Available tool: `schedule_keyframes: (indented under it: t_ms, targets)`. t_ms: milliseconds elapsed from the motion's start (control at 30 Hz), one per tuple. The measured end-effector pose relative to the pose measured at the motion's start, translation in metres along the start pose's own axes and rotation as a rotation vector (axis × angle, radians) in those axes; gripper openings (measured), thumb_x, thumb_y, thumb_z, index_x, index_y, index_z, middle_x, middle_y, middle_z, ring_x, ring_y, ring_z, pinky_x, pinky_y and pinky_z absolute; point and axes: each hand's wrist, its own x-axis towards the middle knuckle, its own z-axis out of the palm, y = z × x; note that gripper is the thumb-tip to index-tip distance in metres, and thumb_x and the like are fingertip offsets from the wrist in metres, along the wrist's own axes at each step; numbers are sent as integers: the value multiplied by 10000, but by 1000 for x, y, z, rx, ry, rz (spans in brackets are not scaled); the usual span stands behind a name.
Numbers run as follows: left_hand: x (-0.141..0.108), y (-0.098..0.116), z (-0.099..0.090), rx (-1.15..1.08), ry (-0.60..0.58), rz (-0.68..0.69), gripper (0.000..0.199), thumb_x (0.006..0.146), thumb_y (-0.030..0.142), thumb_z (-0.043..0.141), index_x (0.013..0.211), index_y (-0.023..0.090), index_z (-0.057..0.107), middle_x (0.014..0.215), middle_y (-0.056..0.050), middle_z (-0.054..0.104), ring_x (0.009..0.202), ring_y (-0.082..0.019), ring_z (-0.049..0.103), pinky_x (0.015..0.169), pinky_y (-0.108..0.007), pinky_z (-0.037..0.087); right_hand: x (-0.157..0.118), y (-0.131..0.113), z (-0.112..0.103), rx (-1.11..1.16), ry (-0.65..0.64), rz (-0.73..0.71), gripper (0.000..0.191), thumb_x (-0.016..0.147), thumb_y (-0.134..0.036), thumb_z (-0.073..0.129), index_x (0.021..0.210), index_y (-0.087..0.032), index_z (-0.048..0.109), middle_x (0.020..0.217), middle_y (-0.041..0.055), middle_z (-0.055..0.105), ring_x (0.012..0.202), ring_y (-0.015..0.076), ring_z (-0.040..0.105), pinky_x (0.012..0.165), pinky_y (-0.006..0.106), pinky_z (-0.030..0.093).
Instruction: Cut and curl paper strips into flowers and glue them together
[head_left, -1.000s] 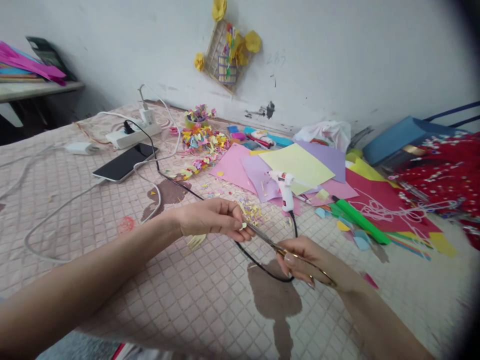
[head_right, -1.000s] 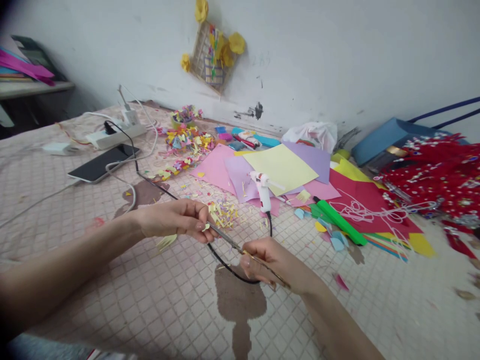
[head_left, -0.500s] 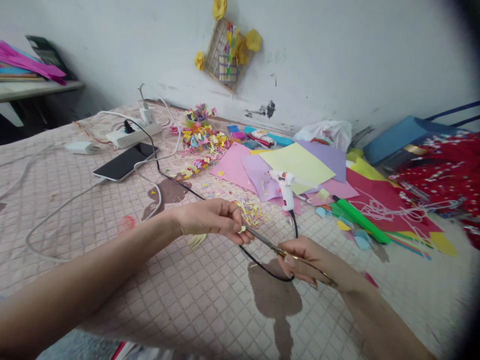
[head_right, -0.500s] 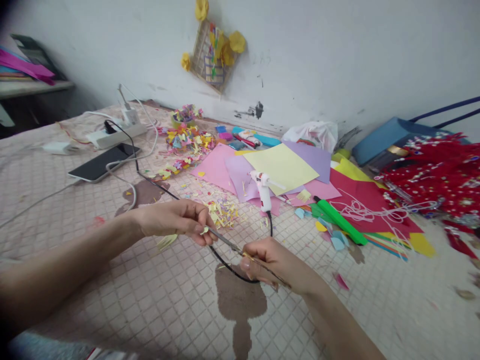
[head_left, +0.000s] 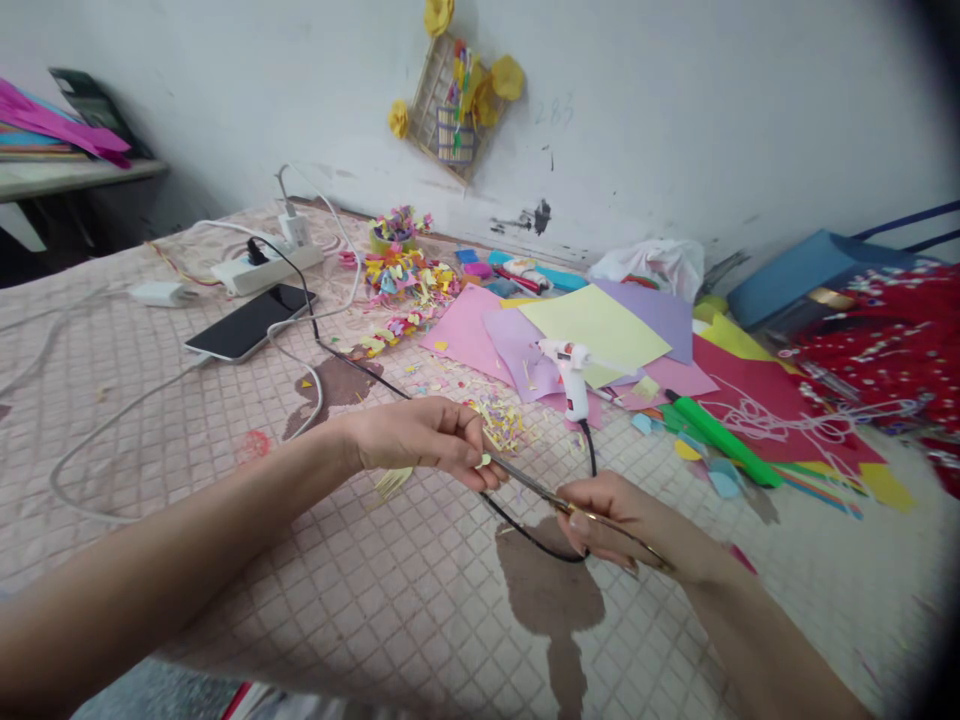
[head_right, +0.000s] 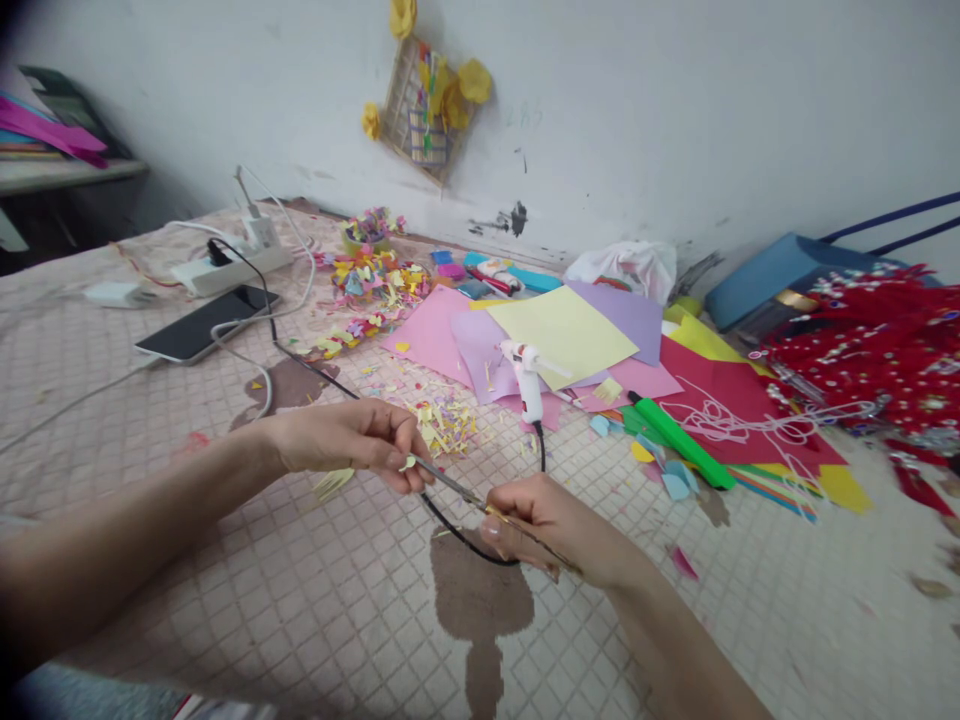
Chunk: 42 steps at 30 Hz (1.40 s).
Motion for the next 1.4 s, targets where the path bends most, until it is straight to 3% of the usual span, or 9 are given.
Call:
schedule_keyframes:
  t_ms: [267, 500, 700, 933, 1067, 1200, 1400]
  targets:
    - [1, 3, 3, -44, 25, -12, 149, 721, 161, 714, 721, 114, 573, 870, -73, 716, 844, -143, 683, 733, -222, 537, 1, 4, 0, 36, 33, -1, 529, 797, -670, 433, 624, -171, 457, 467, -66, 356, 392, 53, 283, 373, 194, 189]
    - [4, 2, 5, -103, 206, 48, 139, 752, 175, 695, 753, 107, 573, 907, -72, 702, 811, -117, 675, 772, -229, 513, 10, 14, 7, 56, 274, 30, 502, 813, -642, 421, 694, -161, 503, 448, -83, 333, 369, 57, 262, 373, 200, 193]
    - [5, 2, 3, -72, 305, 97, 164, 734, 191, 715, 751, 107, 575, 897, -77, 701, 796, -119, 666, 780, -246, 503, 16, 18, 11, -263, 488, -33, 417, 837, -495, 497, 585, -194, 355, 548, -60, 289, 500, 85, 291, 449, 212, 208]
    - [4, 23, -10, -41, 462, 246, 136, 741, 185, 699, 724, 115, 584, 838, -45, 700, 733, -90, 647, 711, -210, 488, 15, 17, 10, -770, 687, 78, 310, 854, -438, 489, 661, -201, 436, 512, -46, 439, 481, 123, 425, 500, 236, 257]
    - [5, 25, -19, -5, 519, 258, 130, 746, 186, 686, 712, 126, 576, 787, -33, 690, 707, -91, 636, 679, -215, 478, 14, 17, 10, -1015, 761, 165, 214, 854, -389, 506, 748, -202, 504, 581, -9, 575, 541, 180, 556, 507, 255, 266]
    - [8, 23, -25, -28, 625, 292, 141, 742, 204, 687, 719, 132, 568, 780, -28, 678, 695, -91, 628, 659, -212, 471, 13, 12, 11, -1094, 726, 153, 117, 850, -308, 512, 848, -194, 539, 749, 26, 647, 674, 219, 620, 534, 270, 320]
    - [4, 20, -29, -47, 649, 328, 151, 737, 217, 692, 732, 137, 565, 783, -19, 670, 700, -87, 620, 652, -202, 465, 3, 16, 13, -999, 762, 157, 109, 848, -307, 509, 866, -209, 552, 694, -4, 630, 639, 185, 610, 557, 269, 367]
